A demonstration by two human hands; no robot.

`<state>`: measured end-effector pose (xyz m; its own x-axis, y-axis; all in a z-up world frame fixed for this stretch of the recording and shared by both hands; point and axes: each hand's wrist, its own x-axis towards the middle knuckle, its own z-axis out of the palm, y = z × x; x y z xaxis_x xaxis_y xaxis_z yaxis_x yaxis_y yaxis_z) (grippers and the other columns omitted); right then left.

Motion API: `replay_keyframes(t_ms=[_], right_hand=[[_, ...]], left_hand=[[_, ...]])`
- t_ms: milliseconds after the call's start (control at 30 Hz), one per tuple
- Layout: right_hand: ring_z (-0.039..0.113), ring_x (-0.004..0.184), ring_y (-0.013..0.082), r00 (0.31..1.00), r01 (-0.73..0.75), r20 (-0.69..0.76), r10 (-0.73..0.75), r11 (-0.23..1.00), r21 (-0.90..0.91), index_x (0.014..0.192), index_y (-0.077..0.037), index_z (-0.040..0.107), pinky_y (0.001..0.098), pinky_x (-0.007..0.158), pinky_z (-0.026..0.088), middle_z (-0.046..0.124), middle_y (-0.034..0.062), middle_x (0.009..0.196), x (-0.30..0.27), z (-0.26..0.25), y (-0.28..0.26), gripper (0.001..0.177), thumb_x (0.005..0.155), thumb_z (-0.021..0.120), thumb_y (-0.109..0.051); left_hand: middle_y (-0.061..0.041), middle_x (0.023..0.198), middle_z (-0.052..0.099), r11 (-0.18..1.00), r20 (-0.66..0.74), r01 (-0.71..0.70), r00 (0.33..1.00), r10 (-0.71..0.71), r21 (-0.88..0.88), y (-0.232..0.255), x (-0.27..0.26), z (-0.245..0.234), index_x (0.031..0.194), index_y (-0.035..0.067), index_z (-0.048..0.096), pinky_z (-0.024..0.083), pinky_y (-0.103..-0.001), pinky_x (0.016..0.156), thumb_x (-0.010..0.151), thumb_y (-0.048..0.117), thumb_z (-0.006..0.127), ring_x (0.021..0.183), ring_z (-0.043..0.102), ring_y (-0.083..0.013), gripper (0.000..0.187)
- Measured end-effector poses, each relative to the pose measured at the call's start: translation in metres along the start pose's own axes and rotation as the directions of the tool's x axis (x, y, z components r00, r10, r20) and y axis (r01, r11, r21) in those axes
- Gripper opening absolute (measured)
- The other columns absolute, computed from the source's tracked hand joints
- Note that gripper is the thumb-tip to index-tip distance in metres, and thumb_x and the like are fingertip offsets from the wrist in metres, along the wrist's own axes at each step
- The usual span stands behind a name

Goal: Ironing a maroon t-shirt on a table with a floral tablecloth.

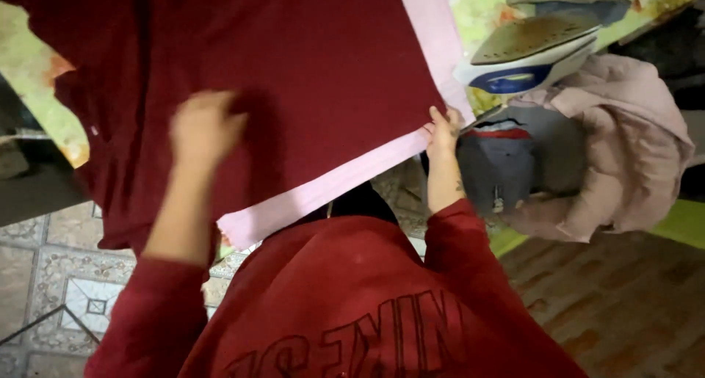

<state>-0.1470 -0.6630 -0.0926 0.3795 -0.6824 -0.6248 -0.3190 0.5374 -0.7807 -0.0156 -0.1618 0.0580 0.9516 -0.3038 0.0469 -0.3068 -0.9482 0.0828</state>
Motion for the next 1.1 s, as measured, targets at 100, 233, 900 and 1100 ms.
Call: replay_keyframes(t_ms=[100, 233, 900, 1100], right_hand=[[0.067, 0.090, 0.0390, 0.951, 0.307, 0.121, -0.284, 0.904, -0.297, 0.146, -0.028, 0.046, 0.0482, 0.067, 0.069, 0.044, 0.0224, 0.126, -0.020, -0.004, -0.007, 0.058, 0.098, 0.076, -0.017], [0.066, 0.076, 0.0309, 0.946, 0.302, 0.219, -0.240, 0.897, -0.322, 0.134, -0.014, 0.063, 0.0461, 0.060, 0.067, 0.050, 0.0184, 0.116, -0.004, -0.016, 0.003, 0.043, 0.094, 0.079, -0.018], [0.064, 0.048, 0.0194, 0.880, 0.474, 0.271, -0.390, 0.691, -0.545, 0.093, 0.001, 0.065, 0.0255, 0.035, 0.052, 0.068, 0.0198, 0.072, -0.028, -0.047, -0.056, 0.048, 0.080, 0.094, -0.034], [0.062, 0.064, 0.0266, 0.715, 0.645, 0.372, -0.591, 0.354, -0.677, 0.092, 0.001, 0.068, 0.0353, 0.062, 0.051, 0.069, 0.0119, 0.081, -0.040, -0.044, -0.068, 0.036, 0.082, 0.083, -0.030]], left_hand=[[-0.011, 0.121, 0.071, 0.939, 0.096, -0.210, 0.965, 0.244, -0.274, 0.124, 0.060, 0.006, 0.123, 0.028, 0.074, 0.055, -0.046, 0.094, 0.091, 0.039, 0.078, 0.119, 0.066, -0.0331, 0.034], [-0.004, 0.118, 0.067, 0.847, 0.247, -0.452, 0.819, 0.518, -0.280, 0.237, 0.126, 0.042, 0.120, 0.029, 0.073, 0.053, -0.048, 0.093, 0.093, 0.041, 0.071, 0.116, 0.064, -0.0301, 0.029], [-0.006, 0.089, 0.076, 0.767, 0.329, -0.641, 0.722, 0.609, -0.014, 0.315, 0.273, 0.155, 0.107, 0.033, 0.078, 0.055, -0.052, 0.061, 0.090, 0.036, 0.068, 0.081, 0.074, -0.0336, 0.019], [-0.013, 0.107, 0.067, 0.831, 0.110, -0.555, 0.825, 0.554, -0.023, 0.331, 0.204, 0.105, 0.145, 0.012, 0.049, 0.060, -0.040, 0.060, 0.094, 0.011, 0.055, 0.079, 0.066, -0.0290, 0.051]])
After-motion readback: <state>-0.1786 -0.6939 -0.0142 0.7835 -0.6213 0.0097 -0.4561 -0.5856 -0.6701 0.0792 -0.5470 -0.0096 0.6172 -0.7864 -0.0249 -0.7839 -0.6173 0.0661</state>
